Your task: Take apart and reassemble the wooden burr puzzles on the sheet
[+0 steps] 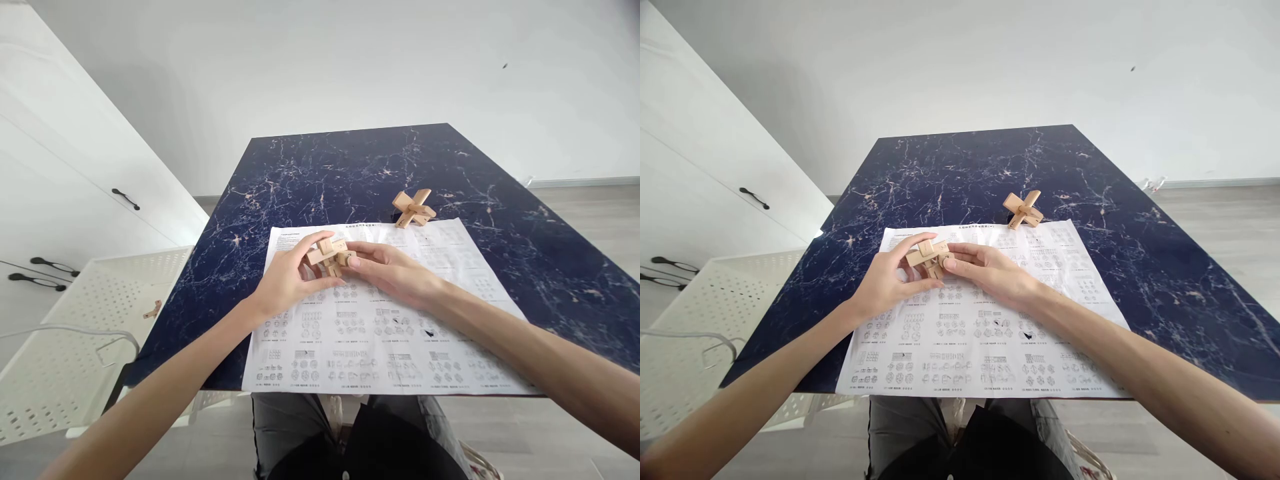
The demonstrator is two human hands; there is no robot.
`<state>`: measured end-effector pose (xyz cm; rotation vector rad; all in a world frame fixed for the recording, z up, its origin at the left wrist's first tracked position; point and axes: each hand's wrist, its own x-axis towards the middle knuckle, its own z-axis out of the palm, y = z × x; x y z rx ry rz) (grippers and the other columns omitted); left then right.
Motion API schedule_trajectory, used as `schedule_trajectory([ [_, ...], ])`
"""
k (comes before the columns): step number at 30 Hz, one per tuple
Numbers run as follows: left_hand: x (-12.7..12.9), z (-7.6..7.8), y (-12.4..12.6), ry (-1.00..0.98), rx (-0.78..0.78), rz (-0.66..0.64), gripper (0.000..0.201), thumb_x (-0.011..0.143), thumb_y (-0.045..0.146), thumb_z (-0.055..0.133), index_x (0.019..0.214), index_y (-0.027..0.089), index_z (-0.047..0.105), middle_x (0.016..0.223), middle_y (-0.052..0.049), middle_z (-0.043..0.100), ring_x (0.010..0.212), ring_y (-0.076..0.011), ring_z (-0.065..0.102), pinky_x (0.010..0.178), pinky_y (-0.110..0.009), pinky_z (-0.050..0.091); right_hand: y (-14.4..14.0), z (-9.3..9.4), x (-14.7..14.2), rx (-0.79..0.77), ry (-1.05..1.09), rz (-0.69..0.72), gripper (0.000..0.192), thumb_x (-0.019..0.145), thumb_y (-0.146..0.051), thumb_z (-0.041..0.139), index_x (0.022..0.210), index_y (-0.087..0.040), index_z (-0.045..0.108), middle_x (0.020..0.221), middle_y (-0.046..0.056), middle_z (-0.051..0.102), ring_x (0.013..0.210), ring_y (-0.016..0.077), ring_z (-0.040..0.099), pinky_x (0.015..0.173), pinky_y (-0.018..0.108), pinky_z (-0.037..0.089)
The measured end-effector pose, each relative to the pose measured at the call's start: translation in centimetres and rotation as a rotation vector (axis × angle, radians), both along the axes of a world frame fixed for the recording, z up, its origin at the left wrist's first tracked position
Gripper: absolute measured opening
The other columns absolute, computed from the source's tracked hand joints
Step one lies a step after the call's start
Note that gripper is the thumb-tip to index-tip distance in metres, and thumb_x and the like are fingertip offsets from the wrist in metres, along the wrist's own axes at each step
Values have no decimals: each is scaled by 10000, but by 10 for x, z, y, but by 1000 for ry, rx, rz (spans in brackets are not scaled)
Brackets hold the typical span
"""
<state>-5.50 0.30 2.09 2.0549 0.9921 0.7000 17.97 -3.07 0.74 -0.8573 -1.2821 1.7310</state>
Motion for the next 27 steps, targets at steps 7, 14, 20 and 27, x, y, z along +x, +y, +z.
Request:
schedule_trajectory([
  [7, -3, -3, -1, 84, 53, -65, 859, 867, 608, 814, 1608, 326, 483, 988, -35, 773, 686, -186, 653, 661, -298, 527, -1, -2, 5, 49, -46, 38, 479, 916, -471, 840, 1340, -277, 733, 1312, 106, 752, 1263, 328, 691, 1143, 586, 532],
  [14, -5, -2, 1, 106, -22, -143, 951, 903, 515, 796, 1700, 349, 305, 870, 8, 727, 667, -168, 596, 654, -287, 509, -4, 4, 7, 89, -162, 49, 420, 904, -407, 846, 1300, -292, 765, 1318, 90, 757, 1220, 323, 719, 1140, 606, 533],
  [20, -3, -8, 3, 111, -22, -272, 918, 946, 511, 764, 1708, 344, 279, 761, 44, 678, 626, -144, 569, 627, -261, 479, -5, 4, 3, 43, -121, 88, 518, 838, -330, 903, 1313, -260, 707, 1280, 101, 774, 1190, 324, 744, 1083, 590, 581],
  [27, -1, -4, -2, 70, 64, -170, 897, 882, 562, 816, 1639, 307, 407, 834, 21, 720, 651, -151, 630, 612, -265, 517, -5, 3, 2, 76, -143, 35, 636, 887, -436, 867, 1398, -223, 553, 1264, 138, 766, 1193, 314, 733, 1026, 526, 601],
])
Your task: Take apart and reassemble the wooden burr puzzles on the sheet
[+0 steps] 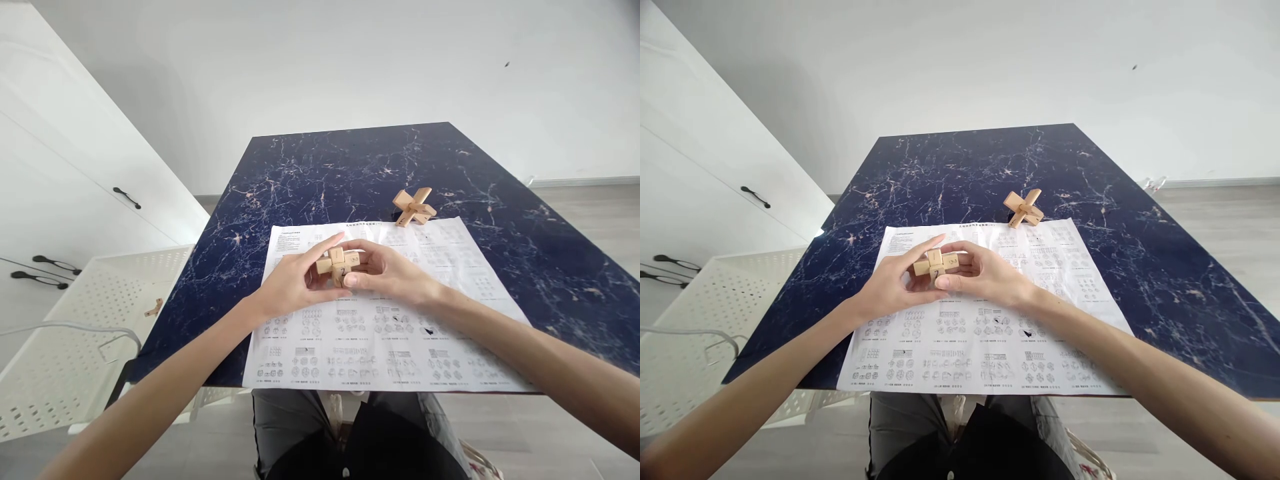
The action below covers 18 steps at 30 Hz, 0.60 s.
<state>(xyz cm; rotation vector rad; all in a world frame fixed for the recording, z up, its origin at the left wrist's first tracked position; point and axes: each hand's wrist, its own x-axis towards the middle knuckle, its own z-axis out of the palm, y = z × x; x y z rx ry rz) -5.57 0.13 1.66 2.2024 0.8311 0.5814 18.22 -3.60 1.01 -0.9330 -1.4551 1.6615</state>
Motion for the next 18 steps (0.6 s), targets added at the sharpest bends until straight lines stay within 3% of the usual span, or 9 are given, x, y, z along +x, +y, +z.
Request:
schedule_trajectory([
  [5, 0, 3, -2, -109, -45, 94, 779, 844, 599, 840, 1479, 258, 545, 898, -24, 742, 682, -186, 692, 581, -284, 569, -6, 2, -2, 255, -71, -3, 357, 1071, -507, 596, 1292, -235, 527, 1276, 128, 748, 1104, 266, 734, 928, 448, 594],
  [8, 0, 3, 0, -128, -58, 66, 775, 832, 595, 853, 1461, 245, 566, 959, -44, 757, 744, -205, 719, 609, -295, 598, -7, -1, -1, 408, -252, -69, 275, 1124, -479, 471, 1220, -230, 539, 1119, 92, 773, 946, 231, 723, 827, 403, 559],
  [11, 0, 2, 1, -141, -45, 12, 762, 823, 593, 863, 1440, 232, 602, 1040, -67, 764, 787, -211, 727, 638, -301, 613, -7, -2, 0, 579, -441, -163, 242, 1120, -440, 469, 1111, -217, 562, 912, 44, 738, 753, 189, 651, 699, 352, 487],
  [14, 1, 1, 2, -159, 25, -10, 723, 814, 599, 870, 1394, 231, 643, 1152, -93, 760, 906, -245, 745, 728, -336, 636, -5, -3, 0, 729, -478, -225, 281, 1099, -438, 504, 934, -216, 549, 820, 23, 657, 676, 157, 560, 622, 316, 422],
  [18, 1, -1, 2, -160, 102, -36, 712, 804, 585, 884, 1373, 220, 659, 1218, -113, 759, 1017, -282, 752, 823, -378, 645, -4, -3, 2, 755, -491, -216, 391, 1091, -466, 514, 782, -230, 465, 677, -23, 524, 578, 126, 450, 549, 295, 345],
])
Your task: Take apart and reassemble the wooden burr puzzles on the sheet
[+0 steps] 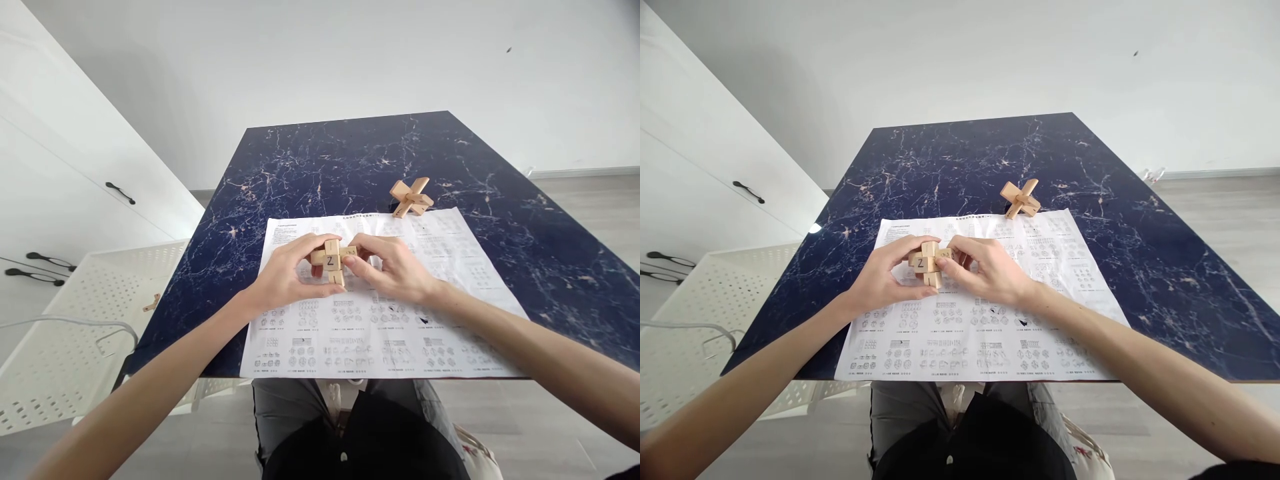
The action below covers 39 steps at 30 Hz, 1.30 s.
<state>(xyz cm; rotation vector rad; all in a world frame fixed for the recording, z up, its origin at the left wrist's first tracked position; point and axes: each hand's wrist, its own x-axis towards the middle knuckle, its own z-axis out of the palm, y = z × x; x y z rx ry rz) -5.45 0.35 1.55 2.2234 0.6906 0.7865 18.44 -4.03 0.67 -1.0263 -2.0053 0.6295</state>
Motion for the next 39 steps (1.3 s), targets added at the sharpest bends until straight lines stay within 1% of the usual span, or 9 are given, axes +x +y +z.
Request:
schedule_trajectory([
  [3, 0, -1, 0, -11, -57, -37, 696, 820, 576, 870, 1377, 212, 667, 1209, -112, 775, 1049, -291, 763, 867, -398, 656, -1, 0, 1, 7, -30, 25, 427, 1103, -468, 479, 748, -236, 426, 623, -43, 451, 530, 114, 378, 520, 299, 292],
  [6, -1, 1, 1, -38, -141, -54, 664, 833, 569, 856, 1365, 211, 683, 1209, -108, 786, 1064, -288, 771, 897, -400, 663, -1, 1, 1, -6, -31, 40, 425, 1109, -458, 465, 748, -236, 426, 624, -42, 457, 533, 113, 384, 527, 298, 298],
  [15, 0, 3, 3, -11, -47, 45, 630, 835, 564, 847, 1336, 217, 689, 1234, -97, 771, 1063, -273, 748, 906, -396, 636, -1, 5, -7, -333, 109, 54, 339, 1105, -457, 494, 887, -211, 577, 790, 17, 701, 674, 146, 629, 629, 294, 442],
  [17, 0, 2, 3, 1, -26, 41, 627, 841, 560, 844, 1341, 218, 680, 1235, -98, 768, 1058, -271, 747, 900, -395, 634, -1, 6, -8, -318, 101, 41, 336, 1102, -449, 496, 877, -211, 569, 781, 12, 684, 662, 140, 607, 622, 293, 430],
  [21, 2, 0, 1, 8, 28, 17, 656, 825, 598, 845, 1340, 229, 674, 1275, -103, 761, 1092, -280, 741, 959, -420, 616, -2, 5, -6, -178, 38, 21, 418, 1100, -445, 485, 745, -224, 491, 648, -31, 537, 560, 114, 443, 568, 296, 350],
  [23, 3, 0, 1, 12, 44, 10, 657, 823, 619, 840, 1332, 239, 674, 1289, -98, 759, 1116, -285, 738, 992, -429, 605, -3, 6, -5, -183, 34, 44, 473, 1109, -455, 459, 700, -221, 487, 603, -37, 512, 526, 107, 412, 553, 299, 332],
  [30, 3, 0, -2, 15, 238, 38, 663, 834, 655, 820, 1323, 236, 662, 1138, -74, 779, 968, -251, 738, 879, -390, 609, -4, 14, -5, -614, 228, 229, 648, 1112, -625, 402, 612, -224, 493, 554, -22, 576, 455, 101, 465, 513, 284, 414],
  [33, 2, 0, 0, 13, 259, 52, 691, 831, 649, 833, 1357, 241, 646, 1149, -74, 763, 961, -241, 723, 884, -388, 600, -4, 14, -7, -647, 293, 239, 641, 1114, -622, 408, 634, -217, 536, 578, -13, 590, 480, 107, 499, 521, 281, 439],
  [39, 4, 3, 5, 70, 94, 41, 716, 869, 654, 793, 1431, 257, 596, 1269, -97, 714, 1047, -263, 689, 890, -402, 582, -1, 8, -8, -696, 374, 187, 586, 1090, -632, 472, 701, -206, 577, 641, 2, 635, 495, 102, 526, 486, 260, 433],
])
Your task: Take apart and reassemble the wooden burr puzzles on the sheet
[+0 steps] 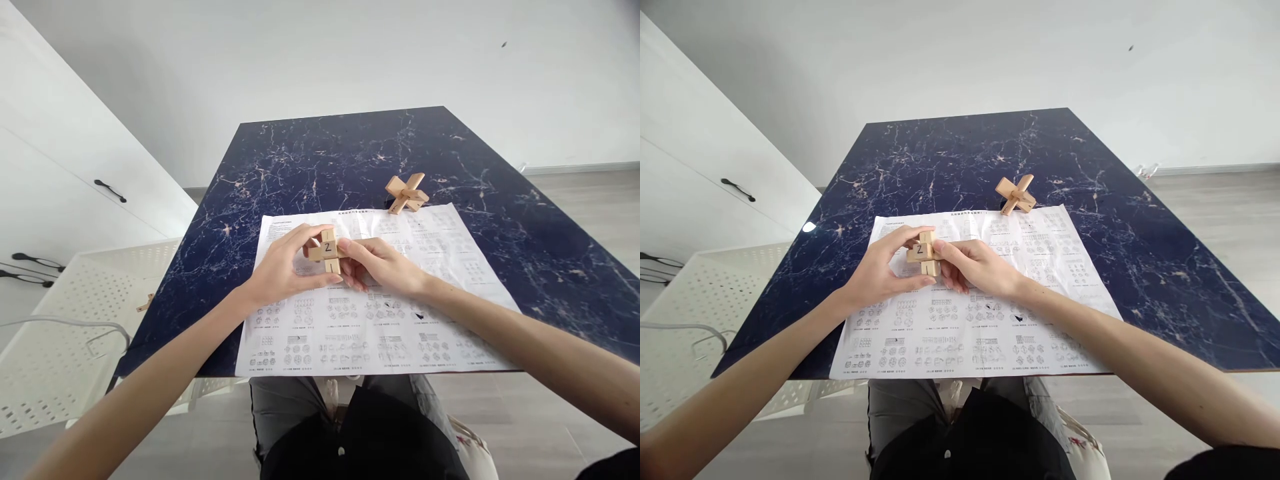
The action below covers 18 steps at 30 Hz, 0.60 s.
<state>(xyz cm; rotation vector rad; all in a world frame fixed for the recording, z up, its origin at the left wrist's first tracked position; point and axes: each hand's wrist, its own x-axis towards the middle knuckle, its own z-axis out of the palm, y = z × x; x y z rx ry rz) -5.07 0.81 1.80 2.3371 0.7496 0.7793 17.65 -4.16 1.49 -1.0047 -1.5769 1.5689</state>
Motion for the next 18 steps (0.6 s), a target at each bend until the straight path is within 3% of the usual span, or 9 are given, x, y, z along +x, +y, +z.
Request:
schedule_trajectory([
  [5, -1, 0, 1, 26, -43, -36, 749, 822, 634, 846, 1408, 243, 591, 1252, -96, 704, 991, -252, 665, 871, -402, 564, 1, -5, 2, 20, -18, 21, 615, 1092, -652, 445, 716, -190, 597, 654, 17, 640, 509, 107, 547, 515, 266, 464],
  [14, -9, -7, 8, 80, -138, -102, 801, 788, 604, 885, 1433, 277, 541, 1385, -110, 653, 1153, -293, 662, 969, -451, 553, 0, -10, 1, 29, -25, 2, 624, 1042, -727, 491, 749, -189, 605, 680, 28, 672, 525, 118, 580, 518, 267, 482],
  [18, -12, -7, 9, 137, -143, -74, 853, 832, 618, 836, 1526, 273, 481, 1335, -120, 667, 1081, -272, 679, 954, -460, 565, -6, -7, 16, 41, -49, -133, 644, 1024, -746, 512, 734, -183, 628, 665, 38, 668, 538, 129, 585, 532, 278, 469],
])
